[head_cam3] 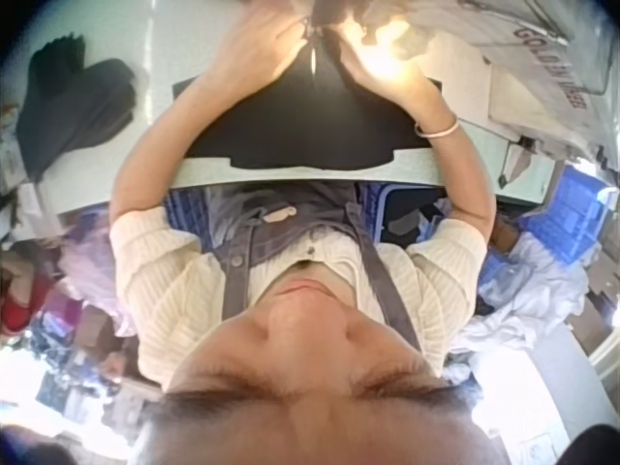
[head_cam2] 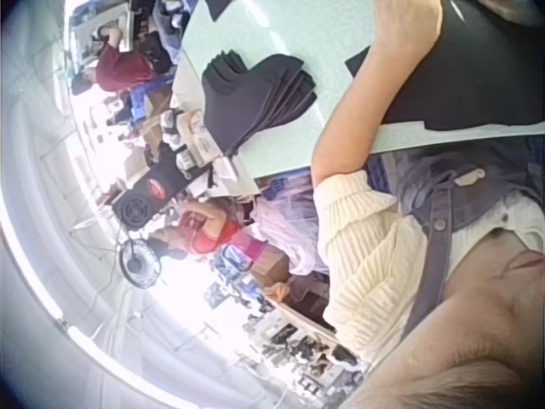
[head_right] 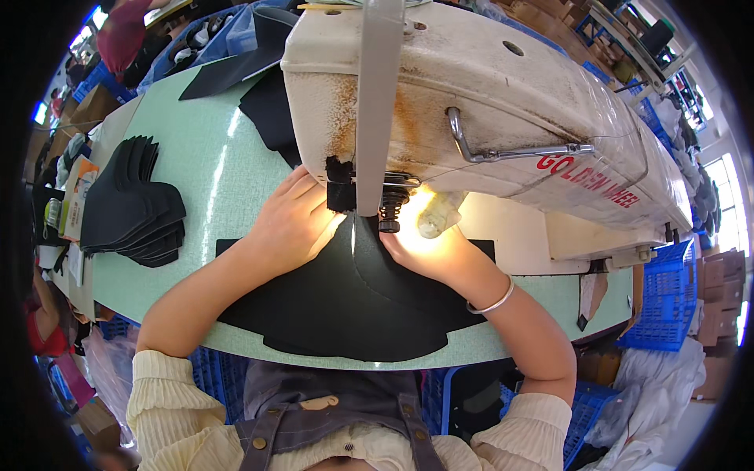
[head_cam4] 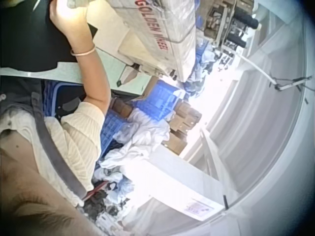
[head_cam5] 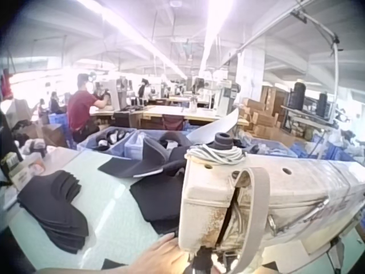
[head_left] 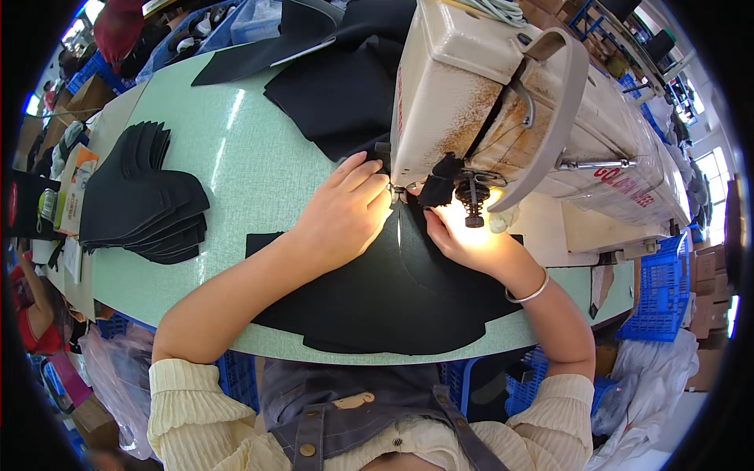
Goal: The person aligns and stitches shoe fabric pieces together using a sewing machine, places the finished pieces into a crate, and stitches another shoe fabric piece.
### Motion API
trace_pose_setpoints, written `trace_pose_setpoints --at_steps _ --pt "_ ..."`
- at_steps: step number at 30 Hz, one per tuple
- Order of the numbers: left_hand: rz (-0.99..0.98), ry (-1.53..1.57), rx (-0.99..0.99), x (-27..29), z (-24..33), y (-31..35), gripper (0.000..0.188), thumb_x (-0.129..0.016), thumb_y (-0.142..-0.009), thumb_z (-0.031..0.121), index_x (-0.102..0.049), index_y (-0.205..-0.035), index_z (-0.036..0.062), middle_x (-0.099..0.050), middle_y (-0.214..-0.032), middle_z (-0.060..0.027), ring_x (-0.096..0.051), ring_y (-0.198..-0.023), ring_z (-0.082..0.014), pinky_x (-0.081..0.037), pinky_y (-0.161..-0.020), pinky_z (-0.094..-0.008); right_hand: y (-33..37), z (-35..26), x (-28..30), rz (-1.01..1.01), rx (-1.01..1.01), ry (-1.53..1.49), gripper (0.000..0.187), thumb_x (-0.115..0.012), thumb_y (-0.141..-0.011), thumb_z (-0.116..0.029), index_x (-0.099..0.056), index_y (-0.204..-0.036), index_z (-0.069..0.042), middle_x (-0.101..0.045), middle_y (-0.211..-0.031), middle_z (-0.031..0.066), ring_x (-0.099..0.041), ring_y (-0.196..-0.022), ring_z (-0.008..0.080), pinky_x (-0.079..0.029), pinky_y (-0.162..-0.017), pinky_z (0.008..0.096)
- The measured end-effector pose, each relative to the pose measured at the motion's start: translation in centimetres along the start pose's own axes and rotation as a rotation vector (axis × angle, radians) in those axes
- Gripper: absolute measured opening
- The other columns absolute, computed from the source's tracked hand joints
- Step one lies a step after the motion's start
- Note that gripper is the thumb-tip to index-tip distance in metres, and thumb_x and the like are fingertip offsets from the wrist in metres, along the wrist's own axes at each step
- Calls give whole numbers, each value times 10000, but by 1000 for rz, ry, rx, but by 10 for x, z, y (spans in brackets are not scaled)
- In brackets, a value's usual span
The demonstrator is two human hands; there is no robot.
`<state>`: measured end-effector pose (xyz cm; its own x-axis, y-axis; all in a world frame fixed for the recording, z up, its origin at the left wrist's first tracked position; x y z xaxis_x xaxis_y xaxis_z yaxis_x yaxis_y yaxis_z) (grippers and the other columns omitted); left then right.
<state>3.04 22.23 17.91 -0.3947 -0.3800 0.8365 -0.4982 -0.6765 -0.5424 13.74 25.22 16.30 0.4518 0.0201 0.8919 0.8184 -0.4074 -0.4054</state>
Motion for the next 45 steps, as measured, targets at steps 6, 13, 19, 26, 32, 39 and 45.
trace_pose_setpoints --at_steps 6,13,19,26,32,39,45 --pt "-77 99 49 -2 -9 4 286 -693 -763 140 -626 -998 -9 -596 -1051 -102 -562 -1056 -301 -400 -1033 -456 5 -1 4 -53 -90 67 324 -608 -810 -23 -613 -1134 -24 -651 -1081 68 -637 -875 239 -516 -771 352" --pt "-34 82 48 0 -7 3 232 -735 -721 165 -604 -865 39 -569 -934 -73 -602 -977 -230 -407 -1020 -447 9 -38 5 -163 85 252 465 -603 -741 -19 -598 -1205 5 -568 -1274 58 -619 -866 243 -527 -787 301" --pt "-34 83 36 -3 -8 5 211 -732 -721 155 -607 -842 36 -566 -910 -74 -608 -953 -229 -412 -1016 -453 6 -36 2 -239 60 325 436 -608 -779 -55 -580 -1209 15 -560 -1281 63 -620 -851 253 -521 -787 300" --pt "-35 94 58 2 -7 5 189 -727 -735 164 -622 -828 36 -572 -897 -70 -607 -987 -232 -408 -1021 -454 29 16 -22 -343 -56 362 232 -481 -922 -136 -561 -1105 -16 -595 -1080 77 -603 -994 174 -510 -874 311" --pt "-39 116 49 -1 -7 3 187 -721 -750 167 -624 -827 27 -573 -903 -75 -602 -996 -237 -398 -1026 -459 38 39 -12 -131 -184 209 158 -549 -859 -116 -567 -998 -42 -594 -928 54 -596 -872 201 -497 -785 323" --pt "-143 116 29 2 -6 4 288 -721 -753 220 -631 -904 -8 -564 -964 -117 -585 -1018 -267 -374 -1039 -468 17 -11 34 -149 -218 441 112 -674 -811 -125 -622 -898 -76 -614 -773 55 -620 -704 250 -490 -661 378" --pt "-231 52 -12 -1 -5 3 356 -728 -755 271 -627 -938 -18 -563 -1033 -139 -572 -1052 -261 -365 -1048 -456 10 -27 5 -63 27 269 319 -638 -793 -48 -600 -1106 -4 -636 -866 94 -620 -746 232 -489 -677 346"
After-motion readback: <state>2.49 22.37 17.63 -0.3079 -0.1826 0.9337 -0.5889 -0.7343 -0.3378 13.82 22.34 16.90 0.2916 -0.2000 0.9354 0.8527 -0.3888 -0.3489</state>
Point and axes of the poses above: each hand's wrist, its own y-axis away from the middle knuckle, its own x-axis out of the back of the hand, z = x × y, the point moved 9 cm from there along -y, towards the middle knuckle
